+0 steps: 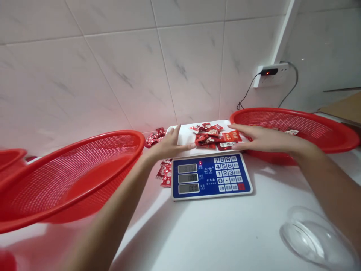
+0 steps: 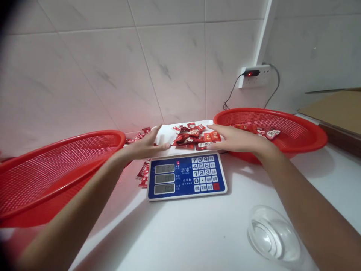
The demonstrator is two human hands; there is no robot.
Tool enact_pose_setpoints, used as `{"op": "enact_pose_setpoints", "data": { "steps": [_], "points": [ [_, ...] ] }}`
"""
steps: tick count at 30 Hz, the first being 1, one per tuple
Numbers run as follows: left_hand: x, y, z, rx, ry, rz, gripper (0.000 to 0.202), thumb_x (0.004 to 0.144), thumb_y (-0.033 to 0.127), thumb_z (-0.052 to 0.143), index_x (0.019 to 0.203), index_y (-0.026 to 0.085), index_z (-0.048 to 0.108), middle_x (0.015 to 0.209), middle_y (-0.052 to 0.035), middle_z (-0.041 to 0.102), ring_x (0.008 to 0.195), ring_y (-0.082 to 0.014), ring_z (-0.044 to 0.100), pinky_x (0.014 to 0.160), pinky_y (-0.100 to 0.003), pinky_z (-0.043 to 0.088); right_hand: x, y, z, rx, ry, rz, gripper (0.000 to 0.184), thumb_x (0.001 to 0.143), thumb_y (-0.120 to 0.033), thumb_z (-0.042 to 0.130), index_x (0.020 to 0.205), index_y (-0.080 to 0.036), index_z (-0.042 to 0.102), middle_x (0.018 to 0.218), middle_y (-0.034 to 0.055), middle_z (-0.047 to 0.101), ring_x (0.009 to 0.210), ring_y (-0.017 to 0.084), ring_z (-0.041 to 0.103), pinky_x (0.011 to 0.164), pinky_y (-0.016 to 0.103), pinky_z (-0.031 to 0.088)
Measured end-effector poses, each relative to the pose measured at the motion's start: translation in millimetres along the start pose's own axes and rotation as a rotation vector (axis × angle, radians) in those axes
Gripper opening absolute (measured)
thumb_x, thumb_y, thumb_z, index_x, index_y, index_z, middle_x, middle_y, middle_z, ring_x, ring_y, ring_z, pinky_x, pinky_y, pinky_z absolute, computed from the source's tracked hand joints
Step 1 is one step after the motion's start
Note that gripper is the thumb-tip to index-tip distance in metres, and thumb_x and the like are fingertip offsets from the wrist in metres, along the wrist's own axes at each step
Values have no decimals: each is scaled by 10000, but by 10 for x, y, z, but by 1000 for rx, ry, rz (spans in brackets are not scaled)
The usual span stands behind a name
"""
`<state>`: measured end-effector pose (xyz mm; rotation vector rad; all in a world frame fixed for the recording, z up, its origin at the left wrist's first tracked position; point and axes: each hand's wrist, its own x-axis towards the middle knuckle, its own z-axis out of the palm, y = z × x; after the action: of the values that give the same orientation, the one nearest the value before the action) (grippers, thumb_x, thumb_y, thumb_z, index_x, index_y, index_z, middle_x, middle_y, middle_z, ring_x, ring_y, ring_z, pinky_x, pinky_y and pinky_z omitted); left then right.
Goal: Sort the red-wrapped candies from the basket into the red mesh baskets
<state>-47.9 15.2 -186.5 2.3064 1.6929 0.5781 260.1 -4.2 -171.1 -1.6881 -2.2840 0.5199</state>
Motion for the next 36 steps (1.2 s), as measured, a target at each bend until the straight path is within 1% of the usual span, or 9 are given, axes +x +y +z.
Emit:
{"op": "enact_pose_setpoints", "data": {
  "steps": [4,7,11,16,23,28,31,33,36],
  "points": [
    [89,74,265,16,-75,-37,1193,732,889,456,1591,143,95,1665,-239,24,1530,-396,-77,1232,-604,56,81,17,71,37,-109,-153,928,785,-637,654,1584,-283,343,1567,37,405,1428,415,375,1155,578,375],
    [250,255,328,6,-117,4,1130,791,876,352,1605,184,-16,1671,-188,-80,1532,-337,-122,1245,-550,45,135,36,114,40,-124,-176,982,773,-585,680,1609,-273,268,1607,32,317,1458,403,321,1184,557,343],
    [556,443,336,7,-180,75,1136,777,893,325,1606,229,-76,1669,-158,-124,1525,-381,-118,1232,-587,66,146,48,122,70,-117,-192,1027,809,-657,618,1631,-249,156,1650,32,190,1497,362,242,1216,510,287],
    [873,492,268,66,-316,135,1167,703,912,422,1609,314,-7,1682,-111,-83,1511,-446,-128,1196,-672,33,145,13,137,67,-8,-140,1080,791,-664,632,1636,-206,139,1656,71,181,1509,367,211,1211,524,288],
    [1156,628,297,152,-406,151,962,766,904,340,1579,404,211,1694,-32,32,1523,-467,-52,1157,-713,-69,148,-58,176,110,-47,-138,1026,818,-613,596,1635,-199,134,1633,122,254,1463,391,330,1161,566,351],
    [1235,706,362,75,-483,289,804,845,807,353,1488,337,460,1627,-26,341,1482,-317,336,1228,-479,224,139,-61,175,128,-5,-57,1120,809,-649,616,1633,-151,45,1606,172,309,1434,396,380,1130,542,398],
    [1107,590,265,36,-529,310,793,855,816,316,1451,331,513,1521,-54,510,1331,-304,533,1147,-473,377,156,-56,190,120,13,-62,1030,835,-566,625,1631,-182,95,1573,162,385,1385,385,455,1091,522,438],
    [951,472,188,31,-539,337,801,808,834,419,1469,385,474,1533,-36,496,1370,-318,490,1158,-498,358,190,-33,221,123,52,-98,959,832,-500,642,1620,-218,174,1557,137,421,1374,372,473,1072,491,458],
    [708,323,158,50,-461,366,926,709,828,586,1519,440,362,1631,4,335,1524,-362,212,1228,-576,168,252,-1,290,183,94,-138,950,824,-452,660,1618,-209,199,1563,144,409,1395,354,450,1092,482,438]
  ]
}}
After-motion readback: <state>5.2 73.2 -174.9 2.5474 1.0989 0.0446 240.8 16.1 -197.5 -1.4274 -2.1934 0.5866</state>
